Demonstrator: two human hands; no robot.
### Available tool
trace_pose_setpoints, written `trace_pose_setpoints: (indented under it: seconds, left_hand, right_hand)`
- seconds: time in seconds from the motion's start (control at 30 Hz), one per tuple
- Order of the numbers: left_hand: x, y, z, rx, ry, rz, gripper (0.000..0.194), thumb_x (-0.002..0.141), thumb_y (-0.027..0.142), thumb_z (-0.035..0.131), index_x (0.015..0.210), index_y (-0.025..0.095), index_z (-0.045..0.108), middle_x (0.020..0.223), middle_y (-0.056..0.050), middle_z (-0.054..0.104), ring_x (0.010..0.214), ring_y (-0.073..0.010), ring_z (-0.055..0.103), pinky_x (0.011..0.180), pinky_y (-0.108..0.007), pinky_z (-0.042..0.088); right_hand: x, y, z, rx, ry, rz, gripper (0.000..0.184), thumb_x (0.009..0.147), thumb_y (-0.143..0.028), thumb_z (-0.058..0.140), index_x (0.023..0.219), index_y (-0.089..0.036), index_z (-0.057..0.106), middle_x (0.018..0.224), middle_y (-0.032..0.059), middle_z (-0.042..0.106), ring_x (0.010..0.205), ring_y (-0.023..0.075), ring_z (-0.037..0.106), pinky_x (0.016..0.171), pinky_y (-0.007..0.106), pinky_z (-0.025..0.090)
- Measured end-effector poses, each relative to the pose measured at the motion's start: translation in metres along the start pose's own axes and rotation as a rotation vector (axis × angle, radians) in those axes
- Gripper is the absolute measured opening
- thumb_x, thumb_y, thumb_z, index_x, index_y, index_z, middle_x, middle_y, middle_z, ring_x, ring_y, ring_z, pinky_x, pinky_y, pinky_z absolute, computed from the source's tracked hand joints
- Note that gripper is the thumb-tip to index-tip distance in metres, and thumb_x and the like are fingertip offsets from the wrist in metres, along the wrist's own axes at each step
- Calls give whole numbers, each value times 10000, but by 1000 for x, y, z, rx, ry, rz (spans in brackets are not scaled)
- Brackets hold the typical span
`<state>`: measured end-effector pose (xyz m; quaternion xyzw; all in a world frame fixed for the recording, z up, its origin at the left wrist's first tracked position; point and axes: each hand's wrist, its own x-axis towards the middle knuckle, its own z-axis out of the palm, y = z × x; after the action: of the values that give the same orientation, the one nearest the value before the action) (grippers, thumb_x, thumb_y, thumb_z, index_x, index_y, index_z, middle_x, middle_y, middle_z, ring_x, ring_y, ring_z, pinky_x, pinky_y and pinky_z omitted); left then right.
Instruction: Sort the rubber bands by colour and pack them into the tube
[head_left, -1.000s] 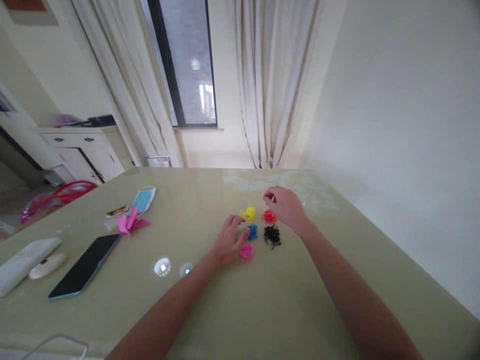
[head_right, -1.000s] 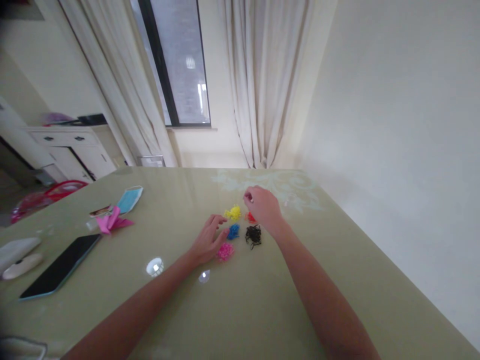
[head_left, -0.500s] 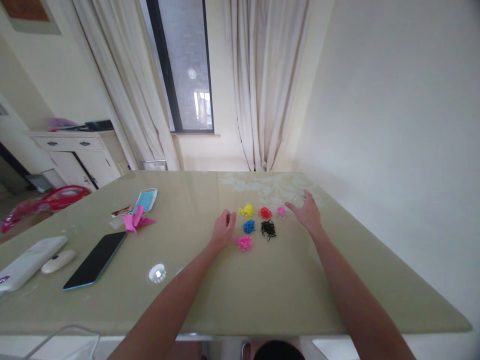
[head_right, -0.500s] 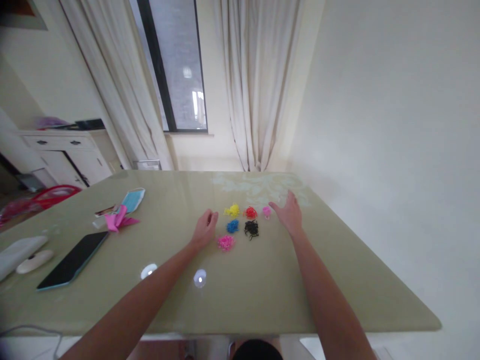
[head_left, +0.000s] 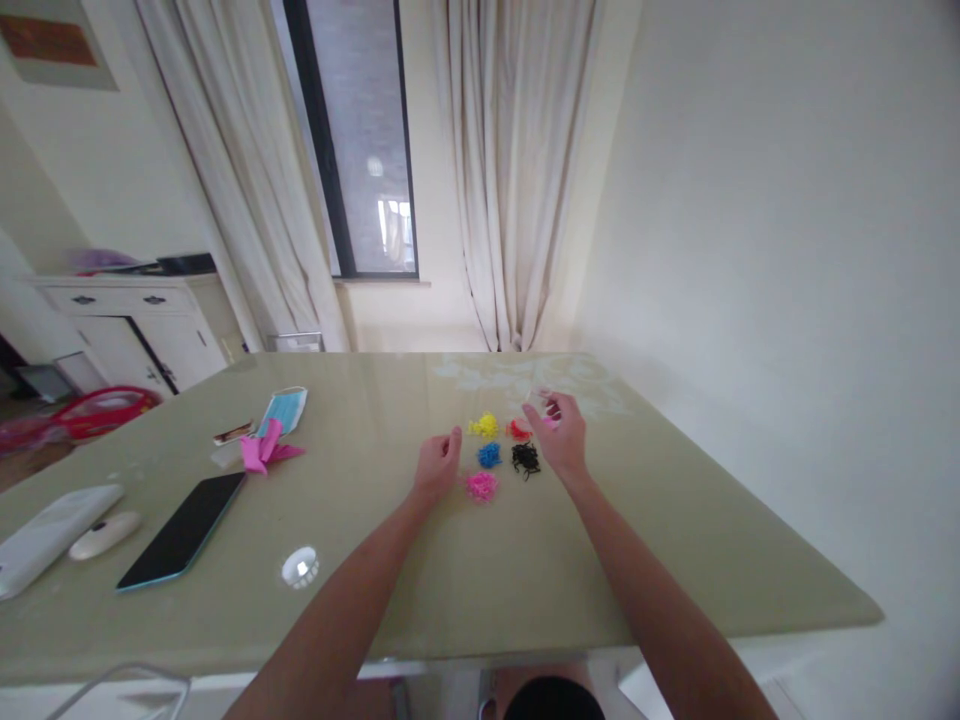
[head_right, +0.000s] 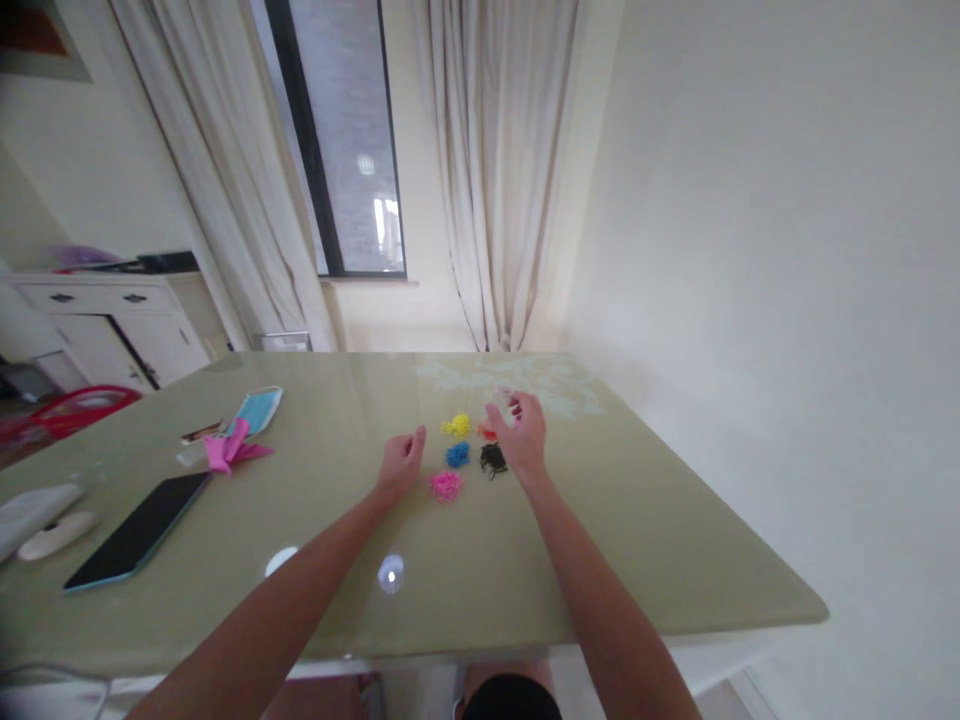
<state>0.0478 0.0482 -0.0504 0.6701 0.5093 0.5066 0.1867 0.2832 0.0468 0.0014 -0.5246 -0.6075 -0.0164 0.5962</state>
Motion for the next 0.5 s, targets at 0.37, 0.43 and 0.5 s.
trace_pose_setpoints:
  seconds: [0.37, 0.43, 0.5]
  left_hand:
    - [-15, 10, -2, 64, -155, 212, 409, 887, 350, 653, 1257, 233, 523, 1067, -79, 733, 980, -244, 707, 867, -355, 526]
    - [-13, 8, -2, 72, -150, 244, 381, 905, 341, 647, 1256, 232, 547, 1167, -103, 730, 1078, -250, 698, 936, -367, 523]
    - [-13, 6, -2, 95, -120, 250, 368, 924, 359, 635, 1257, 220, 560, 1157, -110, 729, 1063, -249, 699, 924, -363, 524]
  right_hand:
    - [-56, -58, 34, 140, -295, -154, 286, 943, -410, 674, 1138, -203, 705, 1058, 116, 696, 1027, 279, 636, 953, 409, 501]
    - [-58, -54, 30, 156, -301, -171, 293, 944, -390, 675, 1171, -206, 703, 1084, 121, 706, 1046, 282, 640, 969, 410, 500]
    - [-58, -49, 27, 169, -302, -169, 329, 944, -390, 676, 1220, -212, 691, 1077, 118, 716, 1021, 275, 647, 966, 413, 506]
